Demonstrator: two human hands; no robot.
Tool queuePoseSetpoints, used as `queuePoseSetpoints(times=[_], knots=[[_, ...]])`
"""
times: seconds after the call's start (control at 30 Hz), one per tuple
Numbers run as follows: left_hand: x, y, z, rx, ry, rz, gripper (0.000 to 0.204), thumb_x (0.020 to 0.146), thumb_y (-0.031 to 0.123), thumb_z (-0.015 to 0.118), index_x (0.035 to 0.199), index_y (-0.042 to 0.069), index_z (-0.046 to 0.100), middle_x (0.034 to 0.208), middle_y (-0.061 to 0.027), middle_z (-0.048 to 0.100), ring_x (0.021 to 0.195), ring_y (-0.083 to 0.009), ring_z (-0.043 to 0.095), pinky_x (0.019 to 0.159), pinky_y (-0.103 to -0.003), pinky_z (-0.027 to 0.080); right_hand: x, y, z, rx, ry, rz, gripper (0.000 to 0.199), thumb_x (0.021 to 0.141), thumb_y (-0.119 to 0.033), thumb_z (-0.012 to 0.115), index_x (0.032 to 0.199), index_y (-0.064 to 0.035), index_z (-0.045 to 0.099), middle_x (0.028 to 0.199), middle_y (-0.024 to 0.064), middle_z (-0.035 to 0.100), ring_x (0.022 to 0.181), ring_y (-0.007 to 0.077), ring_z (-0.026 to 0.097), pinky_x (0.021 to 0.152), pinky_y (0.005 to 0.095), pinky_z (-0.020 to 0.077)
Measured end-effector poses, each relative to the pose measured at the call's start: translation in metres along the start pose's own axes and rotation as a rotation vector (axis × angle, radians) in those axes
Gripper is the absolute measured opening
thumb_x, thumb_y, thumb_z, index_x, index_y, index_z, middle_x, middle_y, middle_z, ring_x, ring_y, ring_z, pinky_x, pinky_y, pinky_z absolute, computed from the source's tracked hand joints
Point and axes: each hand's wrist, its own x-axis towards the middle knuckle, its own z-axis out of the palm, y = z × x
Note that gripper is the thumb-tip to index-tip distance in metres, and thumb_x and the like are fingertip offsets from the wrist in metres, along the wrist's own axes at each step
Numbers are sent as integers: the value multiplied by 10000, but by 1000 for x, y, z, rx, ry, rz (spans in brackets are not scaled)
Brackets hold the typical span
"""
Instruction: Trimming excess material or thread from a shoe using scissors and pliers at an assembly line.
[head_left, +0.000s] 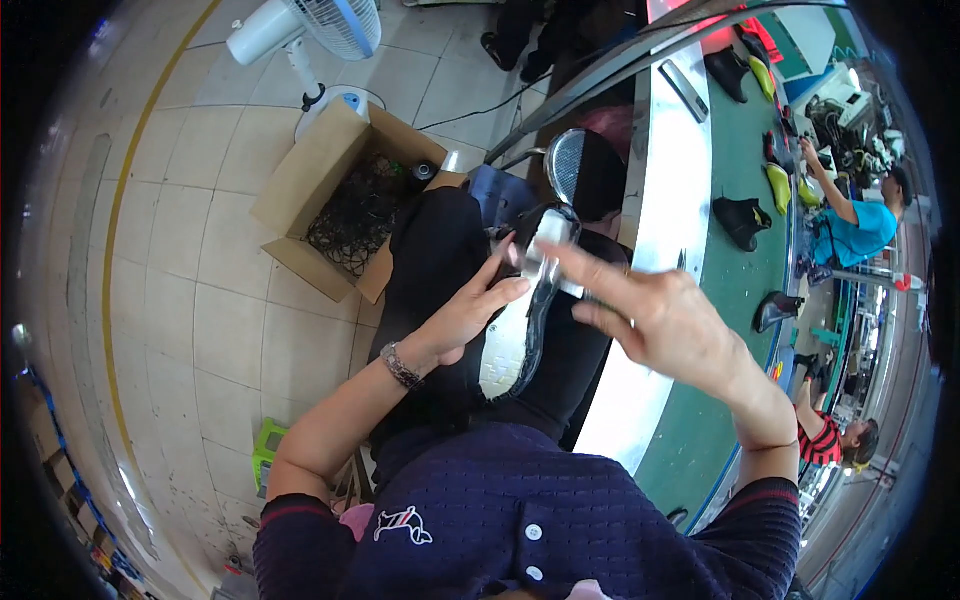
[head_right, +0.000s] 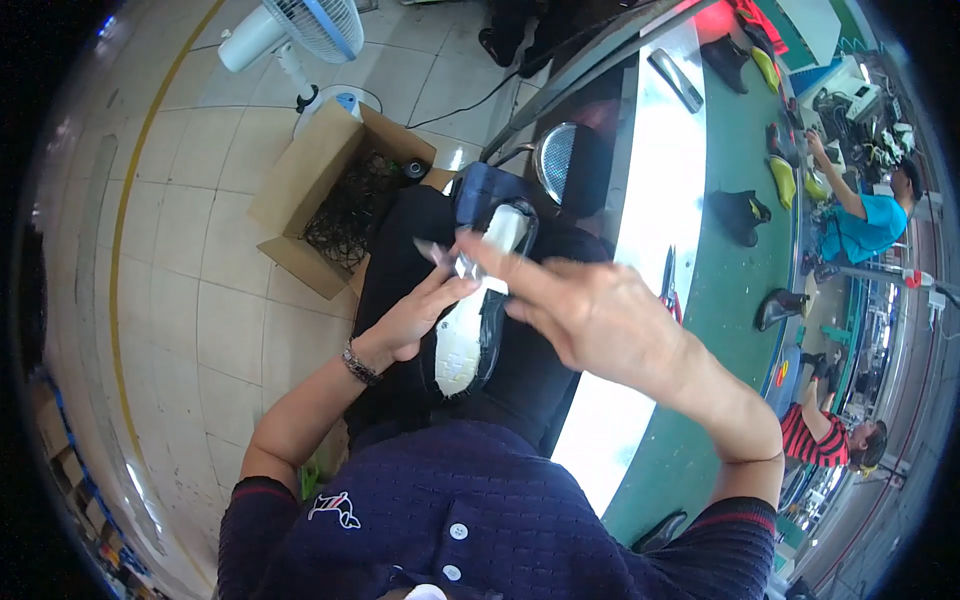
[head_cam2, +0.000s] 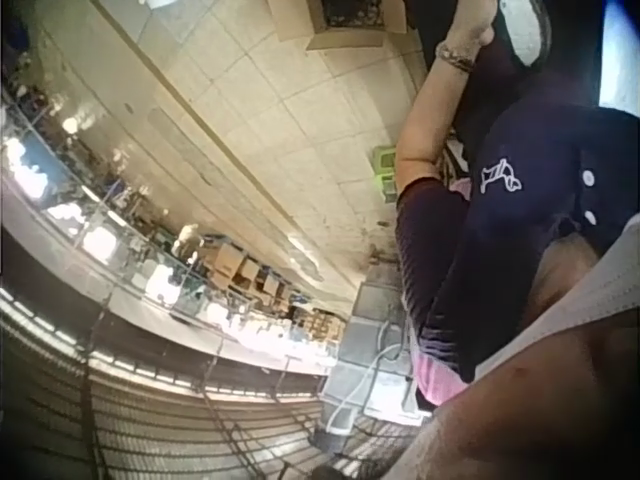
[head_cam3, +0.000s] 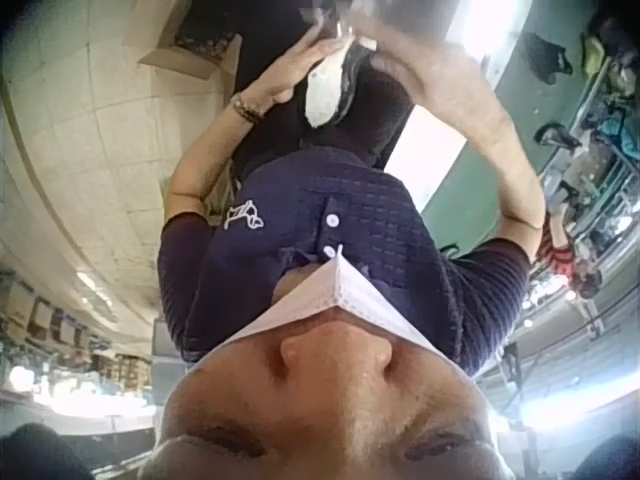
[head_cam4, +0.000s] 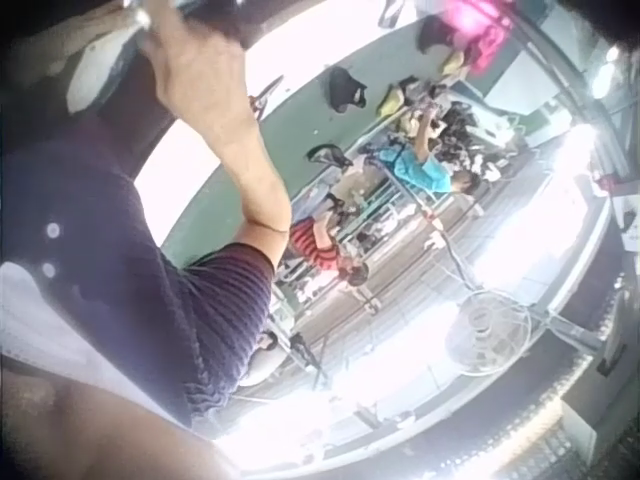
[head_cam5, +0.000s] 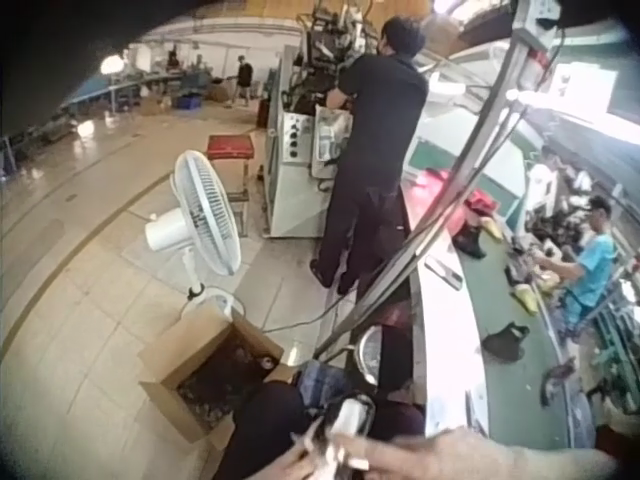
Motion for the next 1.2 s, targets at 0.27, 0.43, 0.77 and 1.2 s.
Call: queuePoseSetpoints(times=[0.27, 0.43, 0.77, 1.2], knots=[[0, 4, 0, -51, -31, 39, 758, 974, 274, 571, 1557, 146, 104, 1482, -77, 357, 1329, -156, 360, 1090, -312, 302, 23, 26, 19, -246, -103, 91, 712, 911, -169, 614, 1513, -253, 244, 741, 150, 648, 579, 328, 632, 531, 411, 510], [2, 4, -3, -55, -57, -5, 766, 976, 261, 574, 1558, 146, 88, 1466, -89, 373, 1307, -154, 384, 1079, -314, 319, 12, 37, 64, -76, 34, 75, 695, 912, -151, 610, 1509, -227, 261, 714, 137, 641, 585, 323, 636, 542, 420, 510], [-2, 10, -6, -107, -71, -56, 925, 905, 154, 674, 1557, 149, 18, 1342, -69, 471, 1138, -122, 516, 1018, -287, 386, 9, 25, 74, -14, 35, 76, 702, 949, -182, 562, 1531, -219, 170, 616, 135, 621, 545, 287, 647, 533, 380, 533], [-24, -25, -18, -454, -182, -65, 780, 981, 222, 560, 1561, 187, 39, 1509, -68, 316, 1349, -149, 351, 1095, -312, 313, 7, 9, 70, 20, -81, 115, 736, 919, -145, 586, 1524, -217, 173, 598, 141, 608, 532, 341, 623, 512, 440, 499]])
